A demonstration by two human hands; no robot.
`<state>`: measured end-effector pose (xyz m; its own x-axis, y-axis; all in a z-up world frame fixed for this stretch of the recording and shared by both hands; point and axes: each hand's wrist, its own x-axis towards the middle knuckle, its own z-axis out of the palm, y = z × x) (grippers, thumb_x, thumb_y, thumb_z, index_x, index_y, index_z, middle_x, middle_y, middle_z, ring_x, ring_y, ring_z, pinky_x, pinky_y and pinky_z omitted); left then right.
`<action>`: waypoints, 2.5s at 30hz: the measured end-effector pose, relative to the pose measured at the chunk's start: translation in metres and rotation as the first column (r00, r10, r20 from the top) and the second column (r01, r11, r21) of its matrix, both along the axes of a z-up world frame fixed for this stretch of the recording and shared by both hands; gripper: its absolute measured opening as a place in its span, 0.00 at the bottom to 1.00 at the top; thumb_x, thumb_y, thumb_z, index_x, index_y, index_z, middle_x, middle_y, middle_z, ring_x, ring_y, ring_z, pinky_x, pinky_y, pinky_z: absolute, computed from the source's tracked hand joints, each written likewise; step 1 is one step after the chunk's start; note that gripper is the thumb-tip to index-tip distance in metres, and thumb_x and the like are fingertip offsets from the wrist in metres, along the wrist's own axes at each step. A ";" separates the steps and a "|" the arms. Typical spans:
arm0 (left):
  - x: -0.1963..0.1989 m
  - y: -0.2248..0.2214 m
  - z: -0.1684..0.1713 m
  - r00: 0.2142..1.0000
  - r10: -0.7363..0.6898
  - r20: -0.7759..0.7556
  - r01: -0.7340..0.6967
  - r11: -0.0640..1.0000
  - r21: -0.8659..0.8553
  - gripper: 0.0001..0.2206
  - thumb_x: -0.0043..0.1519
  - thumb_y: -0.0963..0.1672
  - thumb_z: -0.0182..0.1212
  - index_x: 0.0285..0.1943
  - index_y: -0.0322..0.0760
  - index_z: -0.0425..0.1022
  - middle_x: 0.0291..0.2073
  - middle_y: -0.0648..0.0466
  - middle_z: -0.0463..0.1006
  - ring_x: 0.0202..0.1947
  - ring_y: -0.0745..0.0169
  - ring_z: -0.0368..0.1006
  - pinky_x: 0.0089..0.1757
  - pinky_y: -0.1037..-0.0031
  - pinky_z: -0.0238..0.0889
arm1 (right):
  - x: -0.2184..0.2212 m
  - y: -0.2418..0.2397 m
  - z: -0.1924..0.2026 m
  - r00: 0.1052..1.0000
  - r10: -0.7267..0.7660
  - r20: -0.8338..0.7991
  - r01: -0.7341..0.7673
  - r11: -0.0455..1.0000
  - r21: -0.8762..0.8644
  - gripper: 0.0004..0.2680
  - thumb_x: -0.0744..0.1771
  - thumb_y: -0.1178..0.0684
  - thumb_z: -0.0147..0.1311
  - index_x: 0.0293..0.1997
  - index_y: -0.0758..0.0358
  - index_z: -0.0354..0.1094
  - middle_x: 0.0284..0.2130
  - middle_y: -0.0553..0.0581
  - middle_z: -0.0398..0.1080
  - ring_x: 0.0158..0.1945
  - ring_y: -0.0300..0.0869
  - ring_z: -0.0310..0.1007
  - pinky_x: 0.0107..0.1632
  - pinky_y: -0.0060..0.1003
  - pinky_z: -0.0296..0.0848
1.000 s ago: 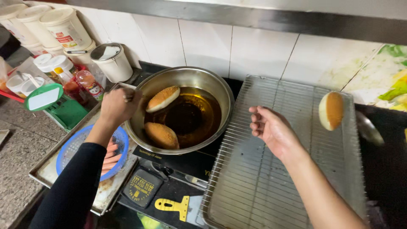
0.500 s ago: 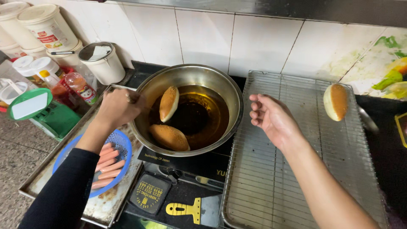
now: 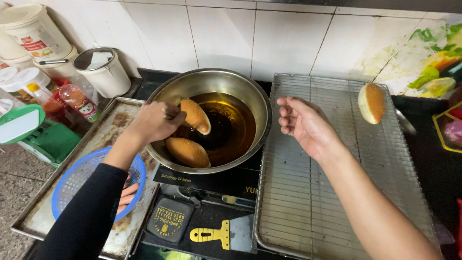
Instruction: The person deep-fries pieces of bread in a pan of oil, transfers them to a wire rack using chopsticks, and then places sausages into the same pan of oil to fry.
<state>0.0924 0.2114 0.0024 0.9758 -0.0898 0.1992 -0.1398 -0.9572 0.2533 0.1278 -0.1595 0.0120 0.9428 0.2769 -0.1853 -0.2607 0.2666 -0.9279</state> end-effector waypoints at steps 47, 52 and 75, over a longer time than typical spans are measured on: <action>0.067 -0.032 -0.029 0.779 -0.565 -0.270 0.343 0.023 0.939 0.20 0.66 0.56 0.51 0.39 0.42 0.83 0.40 0.57 0.79 0.51 0.58 0.71 0.64 0.58 0.48 | 0.019 -0.043 -0.041 0.981 -0.184 -0.057 0.175 0.975 -0.137 0.08 0.70 0.50 0.48 0.46 0.63 0.71 0.29 0.48 0.66 0.31 0.36 0.65 0.34 0.34 0.65; 0.069 -0.032 -0.027 0.777 -0.569 -0.269 0.302 -0.038 0.953 0.11 0.65 0.49 0.56 0.39 0.45 0.83 0.40 0.60 0.79 0.51 0.60 0.71 0.63 0.59 0.49 | 0.017 -0.044 -0.040 0.982 -0.173 -0.082 0.162 0.979 -0.120 0.08 0.70 0.50 0.48 0.46 0.62 0.71 0.29 0.47 0.66 0.31 0.36 0.65 0.34 0.33 0.65; 0.068 -0.039 -0.010 0.771 -0.536 -0.344 0.295 -0.178 0.939 0.12 0.64 0.48 0.55 0.47 0.42 0.81 0.46 0.59 0.82 0.62 0.57 0.66 0.68 0.53 0.36 | 0.020 -0.048 -0.052 0.986 -0.138 -0.094 0.127 0.985 -0.116 0.09 0.70 0.49 0.47 0.48 0.61 0.71 0.30 0.46 0.66 0.32 0.35 0.65 0.36 0.33 0.66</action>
